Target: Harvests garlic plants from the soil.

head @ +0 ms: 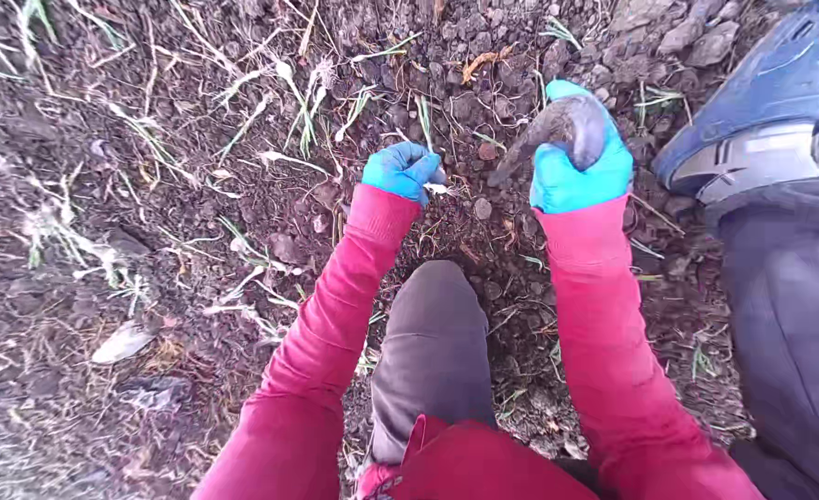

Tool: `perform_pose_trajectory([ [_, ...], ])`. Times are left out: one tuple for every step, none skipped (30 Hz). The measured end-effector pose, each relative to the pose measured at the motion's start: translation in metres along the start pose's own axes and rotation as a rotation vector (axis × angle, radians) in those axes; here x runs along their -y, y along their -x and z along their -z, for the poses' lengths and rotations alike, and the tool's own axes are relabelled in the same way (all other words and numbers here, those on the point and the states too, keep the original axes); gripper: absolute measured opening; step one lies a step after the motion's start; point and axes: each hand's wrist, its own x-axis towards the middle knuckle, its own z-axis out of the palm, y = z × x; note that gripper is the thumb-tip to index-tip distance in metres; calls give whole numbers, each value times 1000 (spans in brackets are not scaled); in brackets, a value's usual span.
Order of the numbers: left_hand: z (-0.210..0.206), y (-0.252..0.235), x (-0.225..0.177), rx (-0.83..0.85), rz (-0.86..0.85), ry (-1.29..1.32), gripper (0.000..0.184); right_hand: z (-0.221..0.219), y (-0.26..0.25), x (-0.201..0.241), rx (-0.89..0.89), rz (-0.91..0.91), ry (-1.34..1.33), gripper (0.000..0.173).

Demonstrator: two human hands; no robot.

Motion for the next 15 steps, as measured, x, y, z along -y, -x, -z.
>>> perform_pose_trajectory([
  [-14, -4, -13, 26, -8, -34, 20, -10, 13, -25, 20, -74, 115, 55],
  [-32, -15, -17, 81, -5, -161, 23, -12, 25, -34, 32, -98, 176, 56],
  [-53, -31, -14, 166, 18, -346, 27, -13, 30, -29, 32, -77, 180, 56],
  [-76, -42, 4, 272, 46, -548, 31, -9, 37, -12, 21, -74, 158, 56],
  [-97, -43, 32, 371, 66, -685, 34, -1, 44, 11, 10, -75, 111, 57],
  [-108, -40, 58, 383, 101, -624, 36, 7, 44, 33, -3, -65, 66, 56],
  [-110, -28, 78, 354, 114, -501, 40, 16, 40, 50, 1, -35, 32, 53],
  [-104, -8, 91, 260, 81, -432, 46, 23, 34, 58, 7, 15, 18, 53],
  [-94, 8, 98, 96, -5, -458, 47, 27, 23, 57, 9, 81, 33, 52],
  [-81, 13, 101, -105, -94, -531, 43, 28, 14, 49, 18, 108, 107, 53],
  [-66, 9, 100, -250, -135, -641, 40, 27, 11, 35, 28, 81, 220, 56],
  [-53, -1, 97, -296, -97, -779, 38, 25, 12, 16, 46, 26, 319, 59],
  [-46, -12, 93, -275, -32, -916, 36, 24, 16, 1, 61, -5, 352, 61],
  [-45, -19, 92, -229, -28, -1015, 33, 25, 23, 0, 66, -18, 355, 61],
  [-44, -29, 89, -195, -105, -1085, 29, 23, 25, 12, 50, 23, 310, 61],
])
